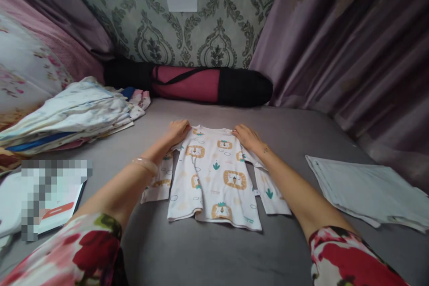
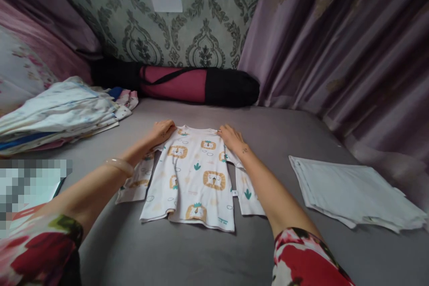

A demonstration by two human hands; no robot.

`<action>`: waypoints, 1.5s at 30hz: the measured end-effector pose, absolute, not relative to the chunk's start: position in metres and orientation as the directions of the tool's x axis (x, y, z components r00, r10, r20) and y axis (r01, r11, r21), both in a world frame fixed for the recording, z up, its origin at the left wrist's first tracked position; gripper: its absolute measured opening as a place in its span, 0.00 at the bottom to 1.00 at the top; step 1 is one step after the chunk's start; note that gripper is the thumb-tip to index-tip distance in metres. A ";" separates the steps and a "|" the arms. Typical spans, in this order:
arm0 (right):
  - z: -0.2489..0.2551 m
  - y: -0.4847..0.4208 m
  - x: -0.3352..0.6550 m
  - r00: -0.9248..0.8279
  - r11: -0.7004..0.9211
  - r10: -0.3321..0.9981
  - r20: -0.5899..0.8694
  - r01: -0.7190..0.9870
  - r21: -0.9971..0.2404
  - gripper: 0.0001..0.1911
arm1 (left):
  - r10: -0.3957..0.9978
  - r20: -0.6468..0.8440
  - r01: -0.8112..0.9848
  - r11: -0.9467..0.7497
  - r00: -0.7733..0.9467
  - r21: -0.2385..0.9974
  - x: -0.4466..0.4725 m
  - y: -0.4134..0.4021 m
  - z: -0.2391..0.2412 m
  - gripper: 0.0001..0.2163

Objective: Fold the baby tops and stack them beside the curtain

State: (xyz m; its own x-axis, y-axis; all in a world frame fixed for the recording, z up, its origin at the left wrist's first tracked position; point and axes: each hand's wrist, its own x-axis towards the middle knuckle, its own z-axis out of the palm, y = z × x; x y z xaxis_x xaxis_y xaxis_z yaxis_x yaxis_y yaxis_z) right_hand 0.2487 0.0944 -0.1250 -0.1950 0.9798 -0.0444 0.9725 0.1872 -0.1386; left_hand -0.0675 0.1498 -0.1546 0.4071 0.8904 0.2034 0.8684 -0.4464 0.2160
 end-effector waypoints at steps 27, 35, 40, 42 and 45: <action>-0.120 0.068 0.298 0.136 -0.117 0.991 -0.014 0.791 -0.601 0.10 | 0.836 0.362 0.796 -0.524 0.413 0.303 -0.026 0.153 -0.153 0.09; -0.112 -0.075 0.341 0.223 -0.440 0.875 -0.429 0.734 -0.517 0.23 | 0.610 0.268 0.502 -0.779 0.746 0.375 0.080 0.127 -0.148 0.09; -0.112 -0.096 0.316 0.138 -0.216 0.963 -0.232 0.909 -0.356 0.17 | 0.660 0.349 0.548 -0.749 0.666 0.372 0.122 0.105 -0.171 0.13; -0.111 -0.090 0.312 0.084 -0.155 0.974 -0.209 0.924 -0.349 0.12 | 0.690 0.392 0.578 -0.724 0.609 0.377 0.126 0.102 -0.180 0.13; -0.100 -0.077 0.320 0.022 -0.094 0.978 -0.208 0.934 -0.344 0.06 | 0.709 0.428 0.578 -0.705 0.561 0.411 0.125 0.102 -0.185 0.13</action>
State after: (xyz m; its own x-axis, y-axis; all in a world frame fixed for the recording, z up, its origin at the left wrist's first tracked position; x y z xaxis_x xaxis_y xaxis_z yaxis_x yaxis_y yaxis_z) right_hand 0.3200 -0.0768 -0.1001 0.0222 0.9778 -0.2082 0.9343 -0.0944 -0.3437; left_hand 0.1245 0.1018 -0.1853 0.5606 0.7090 0.4278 0.5779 -0.7050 0.4111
